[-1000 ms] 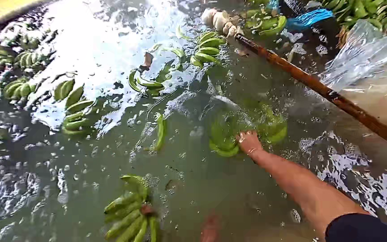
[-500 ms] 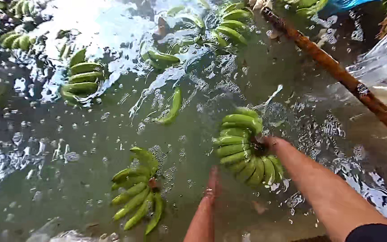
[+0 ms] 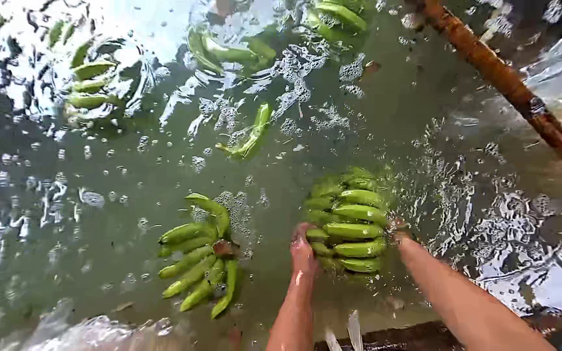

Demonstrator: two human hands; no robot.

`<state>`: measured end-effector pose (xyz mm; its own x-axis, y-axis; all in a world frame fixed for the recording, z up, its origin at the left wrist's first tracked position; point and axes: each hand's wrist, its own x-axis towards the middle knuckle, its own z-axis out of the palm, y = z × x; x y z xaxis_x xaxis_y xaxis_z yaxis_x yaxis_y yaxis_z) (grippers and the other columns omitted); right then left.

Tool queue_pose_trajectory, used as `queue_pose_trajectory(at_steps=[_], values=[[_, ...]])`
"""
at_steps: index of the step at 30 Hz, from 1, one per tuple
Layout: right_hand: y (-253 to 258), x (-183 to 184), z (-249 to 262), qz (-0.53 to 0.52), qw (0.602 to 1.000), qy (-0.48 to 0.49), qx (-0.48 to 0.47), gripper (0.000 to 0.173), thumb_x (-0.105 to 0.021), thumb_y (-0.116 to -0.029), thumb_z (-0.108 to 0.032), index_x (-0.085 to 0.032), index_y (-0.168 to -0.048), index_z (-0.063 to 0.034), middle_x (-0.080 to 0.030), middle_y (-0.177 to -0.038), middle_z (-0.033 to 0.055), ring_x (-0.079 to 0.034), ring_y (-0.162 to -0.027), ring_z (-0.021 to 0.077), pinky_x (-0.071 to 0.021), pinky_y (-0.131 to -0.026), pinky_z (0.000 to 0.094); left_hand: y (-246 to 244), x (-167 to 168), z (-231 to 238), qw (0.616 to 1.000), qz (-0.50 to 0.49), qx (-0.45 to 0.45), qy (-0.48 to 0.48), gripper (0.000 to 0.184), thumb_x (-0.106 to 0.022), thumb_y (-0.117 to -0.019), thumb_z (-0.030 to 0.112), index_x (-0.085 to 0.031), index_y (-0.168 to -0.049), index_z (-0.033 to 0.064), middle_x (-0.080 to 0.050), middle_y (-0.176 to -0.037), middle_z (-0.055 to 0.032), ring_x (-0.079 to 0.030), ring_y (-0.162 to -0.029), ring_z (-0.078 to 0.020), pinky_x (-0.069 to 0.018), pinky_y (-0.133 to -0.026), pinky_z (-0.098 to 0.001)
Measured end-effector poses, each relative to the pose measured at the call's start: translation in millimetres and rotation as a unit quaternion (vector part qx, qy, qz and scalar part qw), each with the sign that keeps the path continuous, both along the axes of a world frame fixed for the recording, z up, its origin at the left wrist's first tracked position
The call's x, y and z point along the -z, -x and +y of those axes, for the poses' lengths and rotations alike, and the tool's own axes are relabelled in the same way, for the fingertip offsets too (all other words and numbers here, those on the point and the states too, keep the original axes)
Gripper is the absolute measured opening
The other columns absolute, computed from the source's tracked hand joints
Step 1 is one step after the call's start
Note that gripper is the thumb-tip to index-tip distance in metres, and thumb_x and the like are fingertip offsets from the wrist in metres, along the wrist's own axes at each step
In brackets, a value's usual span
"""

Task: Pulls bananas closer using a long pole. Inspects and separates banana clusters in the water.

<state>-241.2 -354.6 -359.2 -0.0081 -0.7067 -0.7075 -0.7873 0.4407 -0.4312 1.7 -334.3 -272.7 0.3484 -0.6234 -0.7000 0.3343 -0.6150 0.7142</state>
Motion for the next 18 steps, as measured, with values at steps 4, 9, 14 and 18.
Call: queue_pose_trajectory(at_steps=[4, 9, 14, 18], values=[[-37, -76, 8, 0.025, 0.982, 0.063, 0.174, 0.042, -0.048, -0.1053, -0.007, -0.049, -0.143, 0.0111, -0.054, -0.140, 0.0357, -0.053, -0.132, 0.0471, -0.0386, -0.114, 0.0561, -4, -6, -8, 0.996, -0.052, 0.048, 0.053, 0.040, -0.026, -0.1127, 0.012, -0.056, -0.121, -0.0134, -0.069, -0.098, -0.0143, -0.067, -0.088, -0.0130, -0.0561, -0.084, -0.0307], [-32, -92, 10, -0.048, 0.958, 0.240, 0.150, 0.048, -0.047, -0.1052, -0.018, -0.049, -0.140, 0.0151, -0.052, -0.141, 0.0374, -0.049, -0.135, 0.0472, -0.0362, -0.117, 0.0524, -20, -3, 13, 0.977, -0.144, 0.146, 0.064, 0.044, -0.028, -0.1098, 0.010, -0.045, -0.138, -0.0199, -0.053, -0.137, -0.0354, -0.053, -0.130, -0.0319, -0.0392, -0.113, -0.0381], [-31, -95, -12, -0.020, 0.985, 0.124, 0.115, 0.060, -0.055, -0.1061, -0.027, -0.041, -0.149, 0.0117, -0.036, -0.154, 0.0386, -0.037, -0.145, 0.0509, -0.0288, -0.120, 0.0566, -19, -14, 47, 0.962, -0.114, 0.228, -0.098, 0.049, -0.028, -0.1141, 0.019, -0.038, -0.149, -0.0131, -0.039, -0.156, -0.0317, -0.037, -0.149, -0.0368, -0.0258, -0.123, -0.0470], [-37, -108, -1, -0.018, 0.999, 0.037, 0.033, 0.052, -0.049, -0.1082, -0.025, -0.047, -0.143, 0.0136, -0.044, -0.147, 0.0389, -0.044, -0.139, 0.0510, -0.0351, -0.116, 0.0580, -22, -9, 57, 0.972, -0.075, 0.201, -0.092, 0.049, -0.027, -0.1138, 0.017, -0.030, -0.154, -0.0114, -0.030, -0.161, -0.0306, -0.030, -0.152, -0.0350, -0.0235, -0.125, -0.0447]])
